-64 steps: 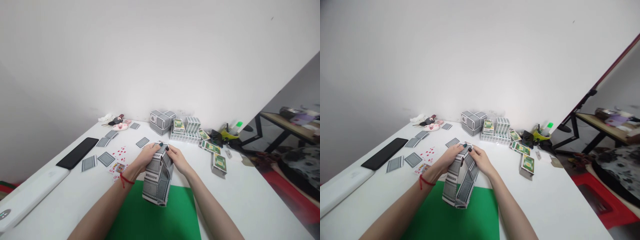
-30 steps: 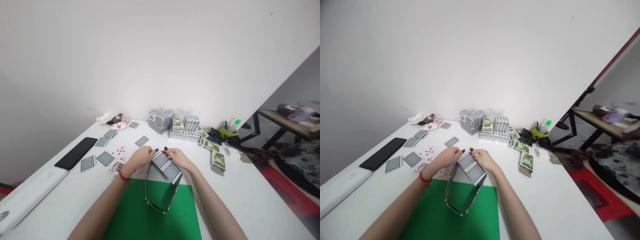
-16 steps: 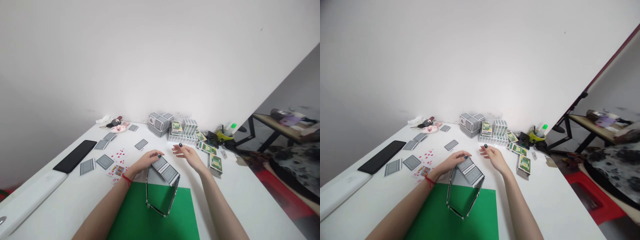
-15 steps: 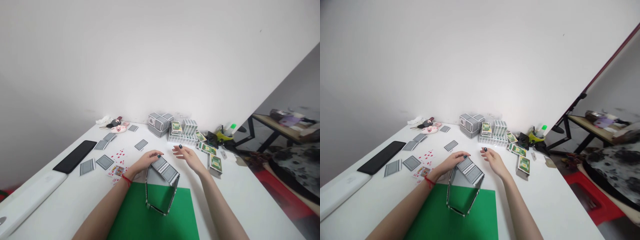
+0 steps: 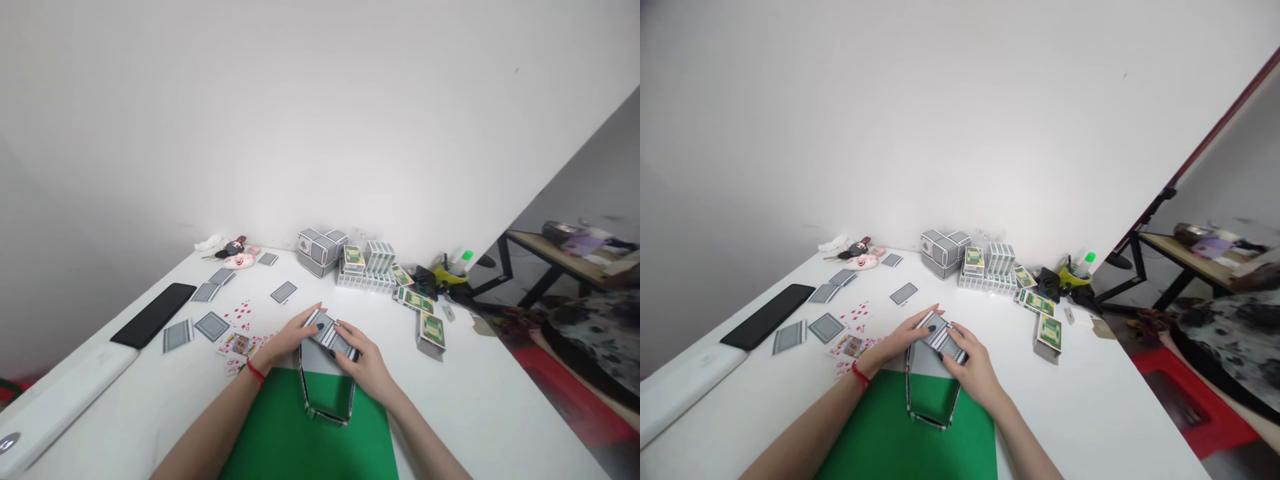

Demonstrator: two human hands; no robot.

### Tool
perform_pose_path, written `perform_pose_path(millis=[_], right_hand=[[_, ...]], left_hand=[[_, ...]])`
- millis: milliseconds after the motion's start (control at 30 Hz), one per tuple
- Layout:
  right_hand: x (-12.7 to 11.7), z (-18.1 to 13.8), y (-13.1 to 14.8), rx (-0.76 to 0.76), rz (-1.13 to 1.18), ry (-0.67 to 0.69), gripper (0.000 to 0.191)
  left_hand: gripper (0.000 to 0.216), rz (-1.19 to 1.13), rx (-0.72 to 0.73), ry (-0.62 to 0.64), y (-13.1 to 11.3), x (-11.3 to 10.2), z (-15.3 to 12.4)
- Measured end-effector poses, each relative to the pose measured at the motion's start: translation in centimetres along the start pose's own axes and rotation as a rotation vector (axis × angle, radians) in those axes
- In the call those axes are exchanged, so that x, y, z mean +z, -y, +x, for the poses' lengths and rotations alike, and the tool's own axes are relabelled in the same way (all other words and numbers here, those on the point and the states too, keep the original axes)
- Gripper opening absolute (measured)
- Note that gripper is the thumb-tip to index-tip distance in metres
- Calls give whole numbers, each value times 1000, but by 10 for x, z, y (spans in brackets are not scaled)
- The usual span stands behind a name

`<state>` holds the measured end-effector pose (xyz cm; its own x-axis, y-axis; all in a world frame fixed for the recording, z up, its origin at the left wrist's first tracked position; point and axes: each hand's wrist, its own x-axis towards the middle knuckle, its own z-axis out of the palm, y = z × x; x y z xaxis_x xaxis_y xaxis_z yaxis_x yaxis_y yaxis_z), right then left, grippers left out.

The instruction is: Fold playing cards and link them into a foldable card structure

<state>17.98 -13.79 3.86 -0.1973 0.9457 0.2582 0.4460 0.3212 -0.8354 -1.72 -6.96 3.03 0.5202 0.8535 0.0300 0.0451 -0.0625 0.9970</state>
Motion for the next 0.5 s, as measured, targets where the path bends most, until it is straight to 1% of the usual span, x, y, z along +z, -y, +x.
perform_pose_path(millis=[67, 200, 267, 300, 400, 433, 500], right_hand=[[2, 0, -1, -6, 8, -16, 47], [4, 0, -2, -20, 10, -32, 44], [6, 0, -2, -15, -3, -36, 46], [7, 0, -2, 1, -20, -41, 50], [10, 3, -1, 84, -116, -53, 73], [12, 3, -1, 104, -152, -53, 77], [14, 5, 1, 116, -204, -40, 73]], left_hand=[[59, 26, -5, -24, 0, 2, -2], [47, 112, 5, -62, -2, 5, -1], [40, 161, 25, -66, -4, 6, 0], [37, 180, 36, -65, -4, 6, 0], [31, 202, 60, -70, -3, 7, 1], [31, 196, 64, -74, -2, 8, 2], [31, 169, 71, -79, -1, 9, 3]])
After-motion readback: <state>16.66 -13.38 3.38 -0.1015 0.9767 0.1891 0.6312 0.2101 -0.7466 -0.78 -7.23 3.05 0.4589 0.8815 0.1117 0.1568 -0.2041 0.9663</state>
